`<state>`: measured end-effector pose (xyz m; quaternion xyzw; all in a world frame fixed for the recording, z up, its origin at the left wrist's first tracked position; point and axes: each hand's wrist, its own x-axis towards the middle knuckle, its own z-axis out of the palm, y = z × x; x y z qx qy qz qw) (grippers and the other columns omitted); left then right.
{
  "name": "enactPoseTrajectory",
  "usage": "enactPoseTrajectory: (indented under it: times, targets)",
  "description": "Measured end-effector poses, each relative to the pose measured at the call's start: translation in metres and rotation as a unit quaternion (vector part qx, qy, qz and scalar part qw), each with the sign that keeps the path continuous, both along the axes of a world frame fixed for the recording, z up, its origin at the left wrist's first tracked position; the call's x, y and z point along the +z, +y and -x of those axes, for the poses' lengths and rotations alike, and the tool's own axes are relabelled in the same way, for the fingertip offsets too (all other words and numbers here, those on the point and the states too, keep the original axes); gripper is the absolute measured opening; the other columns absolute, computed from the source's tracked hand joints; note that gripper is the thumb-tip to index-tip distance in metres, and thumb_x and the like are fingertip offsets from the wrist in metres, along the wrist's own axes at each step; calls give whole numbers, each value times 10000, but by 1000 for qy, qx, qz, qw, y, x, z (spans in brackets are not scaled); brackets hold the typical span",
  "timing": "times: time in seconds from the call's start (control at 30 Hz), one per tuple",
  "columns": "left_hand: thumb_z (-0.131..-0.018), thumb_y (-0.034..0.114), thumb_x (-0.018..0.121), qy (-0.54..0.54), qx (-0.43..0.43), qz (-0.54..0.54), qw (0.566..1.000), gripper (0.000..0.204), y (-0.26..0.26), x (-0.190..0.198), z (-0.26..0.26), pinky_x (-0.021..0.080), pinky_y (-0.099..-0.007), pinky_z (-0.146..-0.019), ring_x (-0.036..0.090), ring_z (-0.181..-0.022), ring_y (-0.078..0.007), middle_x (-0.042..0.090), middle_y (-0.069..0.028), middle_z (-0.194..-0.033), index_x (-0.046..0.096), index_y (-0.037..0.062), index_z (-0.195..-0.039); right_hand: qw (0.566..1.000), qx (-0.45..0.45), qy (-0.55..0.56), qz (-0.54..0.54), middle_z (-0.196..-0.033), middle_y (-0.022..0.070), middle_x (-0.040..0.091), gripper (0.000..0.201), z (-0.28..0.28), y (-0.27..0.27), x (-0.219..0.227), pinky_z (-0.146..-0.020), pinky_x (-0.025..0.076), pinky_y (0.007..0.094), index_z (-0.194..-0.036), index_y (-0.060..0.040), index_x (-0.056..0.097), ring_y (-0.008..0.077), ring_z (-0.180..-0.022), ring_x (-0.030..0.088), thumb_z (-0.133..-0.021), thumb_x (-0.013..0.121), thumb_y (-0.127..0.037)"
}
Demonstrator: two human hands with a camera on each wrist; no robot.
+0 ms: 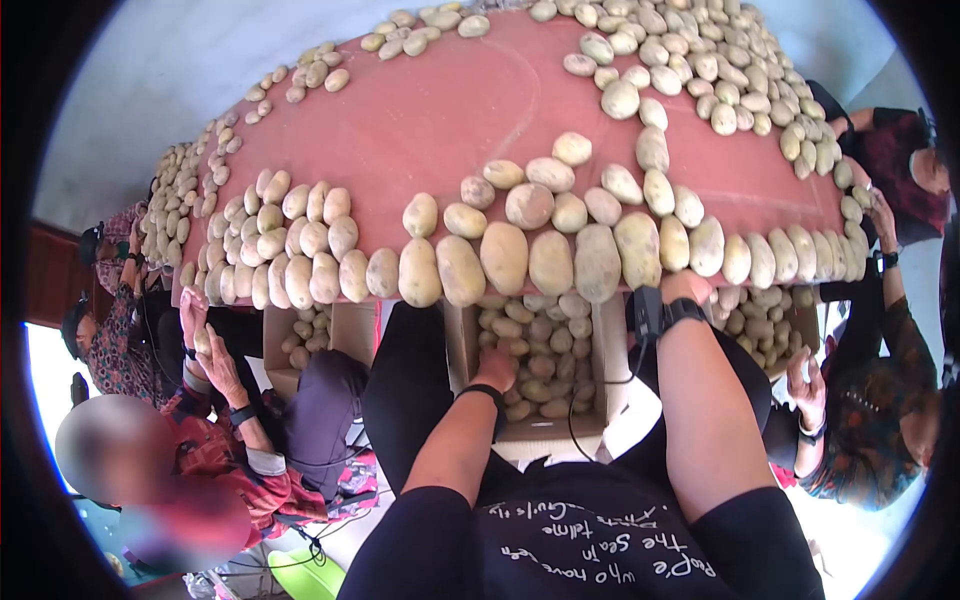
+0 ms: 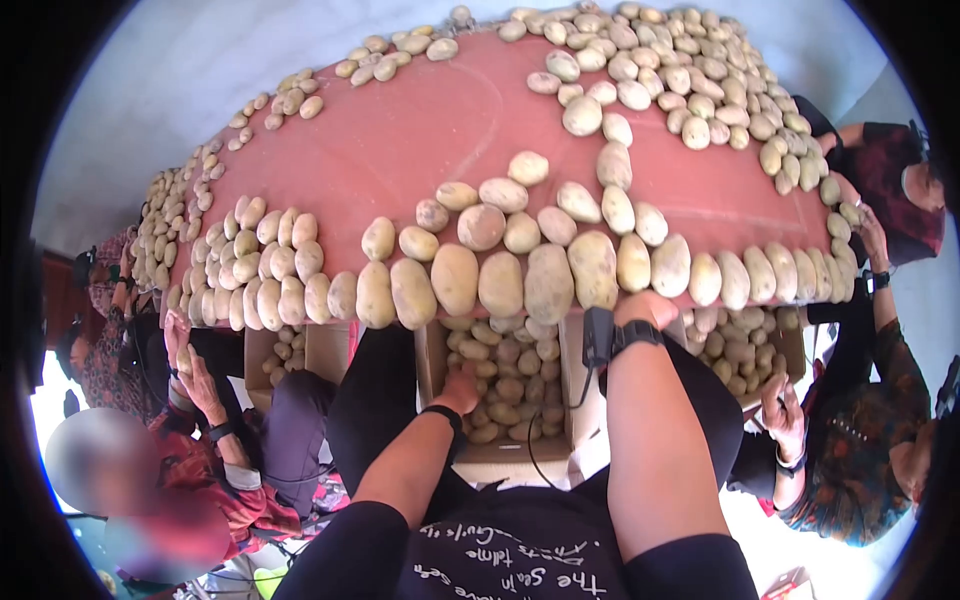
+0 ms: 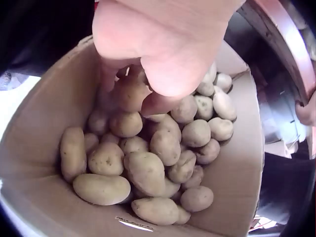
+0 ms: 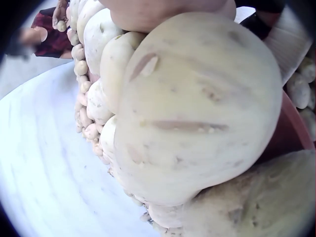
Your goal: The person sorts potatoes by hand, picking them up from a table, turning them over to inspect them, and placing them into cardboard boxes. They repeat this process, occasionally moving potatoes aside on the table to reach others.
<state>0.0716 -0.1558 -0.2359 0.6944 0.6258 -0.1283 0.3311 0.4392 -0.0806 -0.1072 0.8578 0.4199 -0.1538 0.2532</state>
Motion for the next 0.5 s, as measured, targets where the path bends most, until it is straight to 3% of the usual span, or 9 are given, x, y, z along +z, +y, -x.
enactPoseTrajectory:
  times: [0.07, 0.13, 0.2, 0.23, 0.3, 0.4, 0.43, 0.47, 0.5]
  targets:
    - [-802, 95, 618, 5, 18, 5, 1000, 488, 7, 5, -3, 403, -475, -1017, 514, -1126, -475, 525, -317, -1180, 456, 15, -1255, 964, -259, 40, 40, -1113, -36, 700, 300, -3, 18, -7, -799, 515, 276, -1115, -259, 710, 139, -1049, 658, -902, 569, -415]
    - [-817, 82, 598, 3, -14, 41, 999, 438, 17, 4, 1, 456, -466, -950, 555, -1101, -429, 558, -260, -1174, 474, 0, -1229, 991, -127, -19, 47, -1138, -57, 691, 283, 17, 13, 13, -803, 513, 283, -1136, -280, 704, 124, -1067, 649, -912, 569, -389]
    - [-828, 93, 609, -3, -18, 61, 998, 410, 23, 32, -4, 514, -434, -869, 600, -1065, -374, 595, -209, -1144, 490, 3, -1210, 989, -99, 5, 106, -1159, -64, 683, 280, 29, 18, 42, -803, 512, 292, -1147, -282, 698, 115, -1076, 642, -921, 561, -376]
    - [-837, 117, 621, -80, 50, 132, 987, 402, 26, 44, -5, 531, -411, -826, 616, -1041, -337, 609, -182, -1119, 497, 5, -1203, 987, -85, 17, 135, -1170, -68, 679, 279, 32, 21, 53, -802, 512, 296, -1152, -282, 695, 111, -1080, 638, -926, 557, -369]
    - [-855, 164, 643, -229, 178, 265, 920, 391, 29, 71, -6, 565, -364, -741, 647, -993, -263, 638, -128, -1069, 513, 10, -1189, 988, -94, 19, 117, -1169, -24, 676, 313, 28, 20, 42, -828, 506, 313, -1133, -224, 691, 147, -1078, 637, -923, 517, -377]
    - [-899, 250, 633, -419, 213, 386, 794, 389, 27, 136, -7, 576, -306, -707, 646, -966, -195, 634, -88, -1061, 521, 22, -1193, 972, -230, 49, 6, -1169, 42, 672, 387, 16, 18, 13, -866, 498, 338, -1104, -138, 685, 200, -1074, 634, -918, 456, -388]
    - [-919, 255, 605, -453, 209, 392, 773, 370, 30, 159, -6, 578, -312, -723, 643, -978, -195, 626, -89, -1085, 521, 27, -1198, 913, -383, 100, -101, -1169, 63, 670, 415, 10, 17, 0, -879, 495, 347, -1094, -109, 683, 217, -1073, 633, -917, 436, -392]
    - [-939, 261, 577, -488, 206, 396, 750, 353, 36, 183, -4, 581, -318, -738, 639, -990, -195, 617, -89, -1109, 522, 33, -1203, 720, -597, 175, -306, -1169, 85, 669, 446, 6, 21, -13, -892, 492, 355, -1084, -80, 682, 235, -1072, 633, -915, 416, -396]
    - [-959, 267, 548, -521, 204, 400, 725, 339, 41, 206, -2, 584, -324, -754, 635, -1001, -196, 609, -89, -1133, 522, 38, -1208, 499, -723, 196, -435, -1168, 107, 667, 477, 4, 25, -20, -904, 489, 363, -1074, -52, 680, 253, -1070, 632, -914, 396, -400]
